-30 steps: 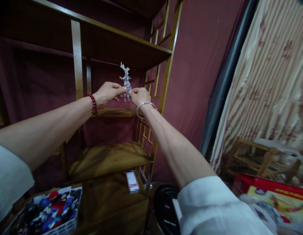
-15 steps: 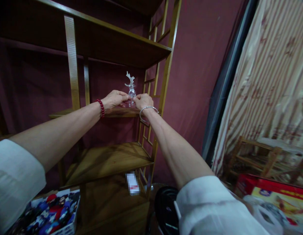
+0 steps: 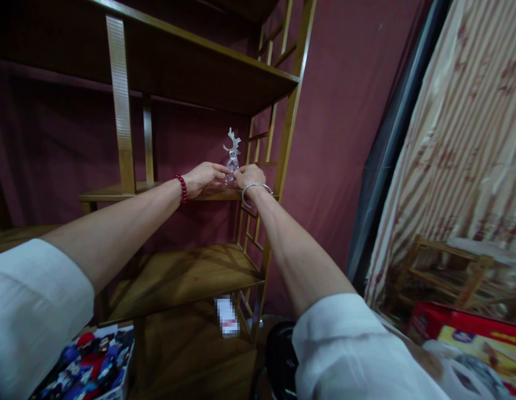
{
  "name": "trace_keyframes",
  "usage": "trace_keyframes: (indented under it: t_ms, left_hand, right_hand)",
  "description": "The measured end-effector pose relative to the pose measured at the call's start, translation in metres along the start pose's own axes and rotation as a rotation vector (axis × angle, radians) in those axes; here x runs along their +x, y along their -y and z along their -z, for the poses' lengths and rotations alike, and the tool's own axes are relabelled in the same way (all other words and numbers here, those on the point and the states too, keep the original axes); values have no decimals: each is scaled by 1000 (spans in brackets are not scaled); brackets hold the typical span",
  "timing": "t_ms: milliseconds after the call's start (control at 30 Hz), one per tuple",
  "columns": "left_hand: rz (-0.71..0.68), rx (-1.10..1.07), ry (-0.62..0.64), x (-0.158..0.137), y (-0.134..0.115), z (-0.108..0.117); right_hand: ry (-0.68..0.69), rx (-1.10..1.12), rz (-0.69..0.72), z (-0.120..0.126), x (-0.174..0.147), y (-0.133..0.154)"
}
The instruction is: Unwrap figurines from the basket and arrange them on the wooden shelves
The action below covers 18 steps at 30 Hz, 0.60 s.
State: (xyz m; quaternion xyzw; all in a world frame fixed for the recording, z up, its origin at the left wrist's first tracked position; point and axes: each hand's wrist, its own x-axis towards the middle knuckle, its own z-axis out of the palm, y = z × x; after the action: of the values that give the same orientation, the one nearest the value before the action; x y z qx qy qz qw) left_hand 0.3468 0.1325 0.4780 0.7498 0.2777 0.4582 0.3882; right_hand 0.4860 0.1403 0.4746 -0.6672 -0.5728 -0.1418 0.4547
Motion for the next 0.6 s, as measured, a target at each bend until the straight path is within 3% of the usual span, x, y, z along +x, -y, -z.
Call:
trace_keyframes:
  t_ms: [333, 600]
  left_hand:
    - [31, -53, 46, 9, 4, -4]
    - [55, 42, 100, 18, 8, -10]
  right_hand:
    - [10, 27, -32, -15, 11, -16]
    - [63, 82, -29, -22, 17, -22]
